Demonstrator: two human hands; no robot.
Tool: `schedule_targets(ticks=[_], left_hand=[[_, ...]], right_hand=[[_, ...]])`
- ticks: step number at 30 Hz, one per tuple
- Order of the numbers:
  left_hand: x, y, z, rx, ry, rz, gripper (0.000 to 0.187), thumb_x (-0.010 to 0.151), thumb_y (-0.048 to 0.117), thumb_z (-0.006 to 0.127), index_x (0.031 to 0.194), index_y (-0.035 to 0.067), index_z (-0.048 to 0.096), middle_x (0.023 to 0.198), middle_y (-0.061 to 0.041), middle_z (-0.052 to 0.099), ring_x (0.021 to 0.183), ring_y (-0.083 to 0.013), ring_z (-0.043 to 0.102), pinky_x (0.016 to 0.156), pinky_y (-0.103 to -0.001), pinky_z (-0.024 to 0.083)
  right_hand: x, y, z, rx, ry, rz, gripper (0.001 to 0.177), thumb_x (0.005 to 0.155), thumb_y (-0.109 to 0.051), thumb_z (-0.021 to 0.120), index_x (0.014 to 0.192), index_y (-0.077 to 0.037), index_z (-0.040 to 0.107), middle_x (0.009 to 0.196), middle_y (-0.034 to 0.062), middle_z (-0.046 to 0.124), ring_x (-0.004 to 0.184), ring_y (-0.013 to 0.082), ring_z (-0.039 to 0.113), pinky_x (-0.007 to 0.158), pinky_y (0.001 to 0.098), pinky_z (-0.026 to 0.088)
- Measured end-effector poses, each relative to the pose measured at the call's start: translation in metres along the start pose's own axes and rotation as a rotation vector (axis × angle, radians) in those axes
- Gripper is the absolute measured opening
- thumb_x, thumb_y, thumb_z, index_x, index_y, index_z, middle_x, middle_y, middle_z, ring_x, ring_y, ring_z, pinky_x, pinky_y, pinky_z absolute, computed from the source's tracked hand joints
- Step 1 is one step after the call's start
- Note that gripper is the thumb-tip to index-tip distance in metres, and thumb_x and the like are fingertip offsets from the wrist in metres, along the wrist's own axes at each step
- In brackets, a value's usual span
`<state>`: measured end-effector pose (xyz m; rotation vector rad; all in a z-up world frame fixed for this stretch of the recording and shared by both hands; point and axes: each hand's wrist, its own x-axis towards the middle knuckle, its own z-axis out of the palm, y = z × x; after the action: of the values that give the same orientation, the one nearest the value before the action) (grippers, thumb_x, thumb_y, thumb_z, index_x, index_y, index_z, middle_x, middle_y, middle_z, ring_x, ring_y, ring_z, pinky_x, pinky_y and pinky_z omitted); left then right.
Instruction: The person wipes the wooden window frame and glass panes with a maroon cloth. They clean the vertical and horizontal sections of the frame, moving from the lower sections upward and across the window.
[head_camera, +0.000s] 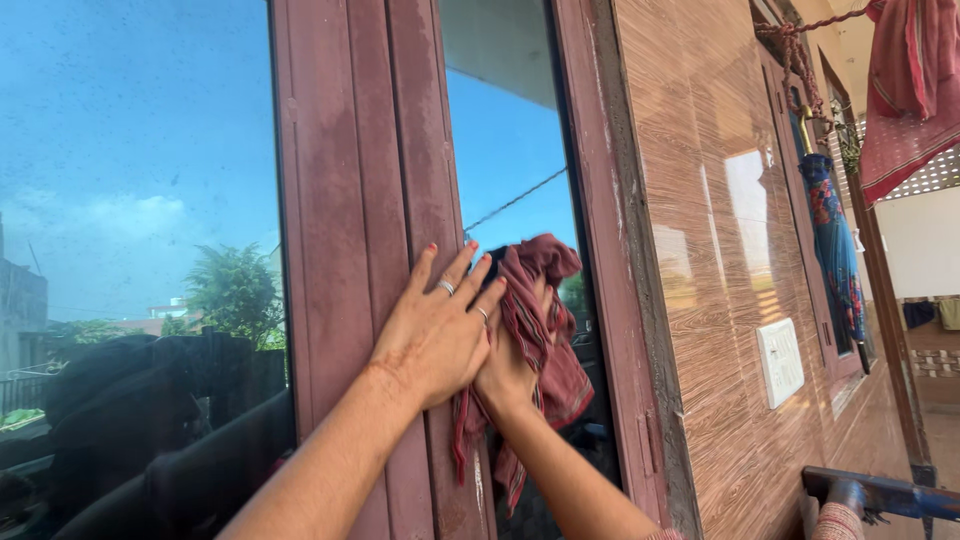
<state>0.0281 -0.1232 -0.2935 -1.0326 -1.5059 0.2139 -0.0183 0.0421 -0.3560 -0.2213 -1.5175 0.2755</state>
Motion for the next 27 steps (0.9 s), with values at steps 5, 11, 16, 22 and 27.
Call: schedule_targets(ticks=[5, 11, 16, 22, 27], left_hand=[[-0.024, 0.018, 0.002, -0.05, -0.012, 0.008, 0.064, 0.091, 0.038, 0.049, 0.151, 0.016, 0.044, 0.164, -0.013, 0.032, 0.155, -0.0295, 0.015, 0.121, -0.061, 0.007], [0.006, -0.001, -0.01, 0.038, 0.042, -0.021, 0.065, 0.09, 0.037, 0.056, 0.146, 0.005, 0.048, 0.16, -0.015, 0.035, 0.153, -0.0303, 0.016, 0.12, -0.06, 0.01], [0.006, -0.003, -0.021, 0.019, 0.081, -0.024, 0.058, 0.088, 0.036, 0.06, 0.138, 0.006, 0.058, 0.157, -0.017, 0.038, 0.153, -0.0324, 0.017, 0.12, -0.06, 0.01], [-0.011, 0.016, -0.035, 0.1, -0.218, 0.076, 0.038, 0.092, 0.037, 0.061, 0.113, 0.007, 0.072, 0.165, -0.018, 0.03, 0.158, -0.0323, 0.01, 0.123, -0.06, 0.006], [0.009, 0.017, -0.019, 0.026, 0.066, -0.001, 0.059, 0.086, 0.036, 0.06, 0.136, 0.004, 0.059, 0.156, -0.018, 0.039, 0.152, -0.0332, 0.019, 0.12, -0.06, 0.011]], right_hand=[[-0.045, 0.018, -0.011, 0.041, -0.043, -0.108, 0.068, 0.106, -0.044, 0.038, 0.164, -0.011, 0.024, 0.174, 0.0247, 0.0, 0.161, 0.0488, -0.003, 0.124, 0.0713, 0.009], [0.033, 0.013, -0.017, -0.129, -0.239, -0.18, 0.079, 0.097, -0.045, 0.05, 0.163, -0.017, 0.018, 0.167, 0.0277, -0.009, 0.151, 0.0538, -0.013, 0.109, 0.0799, 0.003], [0.019, 0.022, -0.012, -0.077, -0.183, -0.21, 0.074, 0.1, -0.041, 0.049, 0.163, -0.015, 0.022, 0.17, 0.0274, -0.007, 0.157, 0.0464, -0.009, 0.111, 0.0799, 0.006], [-0.064, 0.052, -0.007, 0.134, 0.021, -0.329, 0.066, 0.1, -0.04, 0.047, 0.161, -0.019, 0.035, 0.177, 0.0099, 0.021, 0.172, 0.0316, 0.016, 0.137, 0.063, 0.021], [-0.016, 0.008, -0.011, 0.008, -0.12, -0.118, 0.086, 0.094, -0.053, 0.057, 0.163, -0.015, 0.021, 0.171, 0.0215, -0.005, 0.157, 0.0437, -0.011, 0.114, 0.0748, 0.003]])
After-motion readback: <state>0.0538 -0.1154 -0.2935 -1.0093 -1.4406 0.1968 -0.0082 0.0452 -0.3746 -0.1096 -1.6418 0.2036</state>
